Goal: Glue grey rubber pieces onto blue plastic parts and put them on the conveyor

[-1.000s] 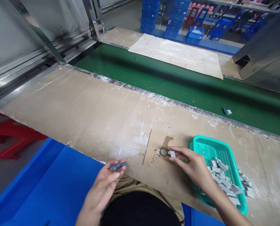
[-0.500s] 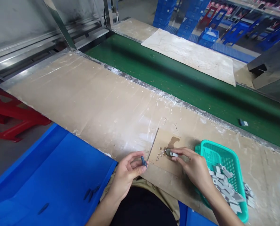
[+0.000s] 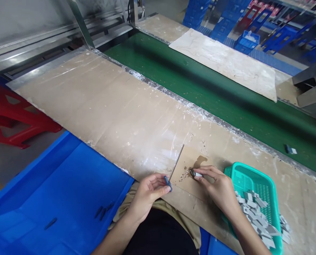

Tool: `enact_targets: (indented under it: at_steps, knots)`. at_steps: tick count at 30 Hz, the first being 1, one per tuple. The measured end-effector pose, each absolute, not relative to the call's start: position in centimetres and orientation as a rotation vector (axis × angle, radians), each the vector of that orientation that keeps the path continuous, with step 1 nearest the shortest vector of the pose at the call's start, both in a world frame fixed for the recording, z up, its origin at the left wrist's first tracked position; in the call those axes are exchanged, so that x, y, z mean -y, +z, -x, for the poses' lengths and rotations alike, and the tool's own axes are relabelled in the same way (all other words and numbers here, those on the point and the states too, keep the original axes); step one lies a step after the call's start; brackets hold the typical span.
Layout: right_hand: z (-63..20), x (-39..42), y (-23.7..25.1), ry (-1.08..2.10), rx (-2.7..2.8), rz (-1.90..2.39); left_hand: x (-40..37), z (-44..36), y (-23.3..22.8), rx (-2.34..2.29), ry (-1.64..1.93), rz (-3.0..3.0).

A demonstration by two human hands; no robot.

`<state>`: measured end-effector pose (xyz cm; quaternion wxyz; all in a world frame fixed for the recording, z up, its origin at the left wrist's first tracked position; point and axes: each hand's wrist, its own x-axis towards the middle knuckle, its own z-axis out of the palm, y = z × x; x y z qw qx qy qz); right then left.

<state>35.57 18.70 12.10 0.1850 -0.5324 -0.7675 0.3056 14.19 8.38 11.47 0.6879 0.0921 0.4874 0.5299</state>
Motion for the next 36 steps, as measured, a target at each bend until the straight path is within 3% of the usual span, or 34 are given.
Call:
enact_targets:
  at_steps: [13, 27, 32, 34, 36]
  knots:
    - [-35.5, -16.3, 18.9, 1.232, 1.713, 1.598, -11.3, -19.2, 12.1, -0.888, 1.177, -0.187]
    - [-35.2, -16.0, 19.0, 1.202, 1.999, 1.536, -11.5, -19.2, 12.5, -1.111, 1.259, -0.517]
    - [-34.9, -17.7, 17.9, 1.364, 1.924, 1.547, -13.4, -19.3, 12.3, -1.116, 1.186, -0.667]
    - [-35.7, -20.0, 17.0, 1.273, 1.898, 1.614, -14.1, -18.7, 12.6, -1.103, 1.178, -0.685]
    - [-37.3, -23.7, 16.2, 0.914, 1.884, 1.745, -14.1, -17.0, 13.1, -1.187, 1.202, -0.683]
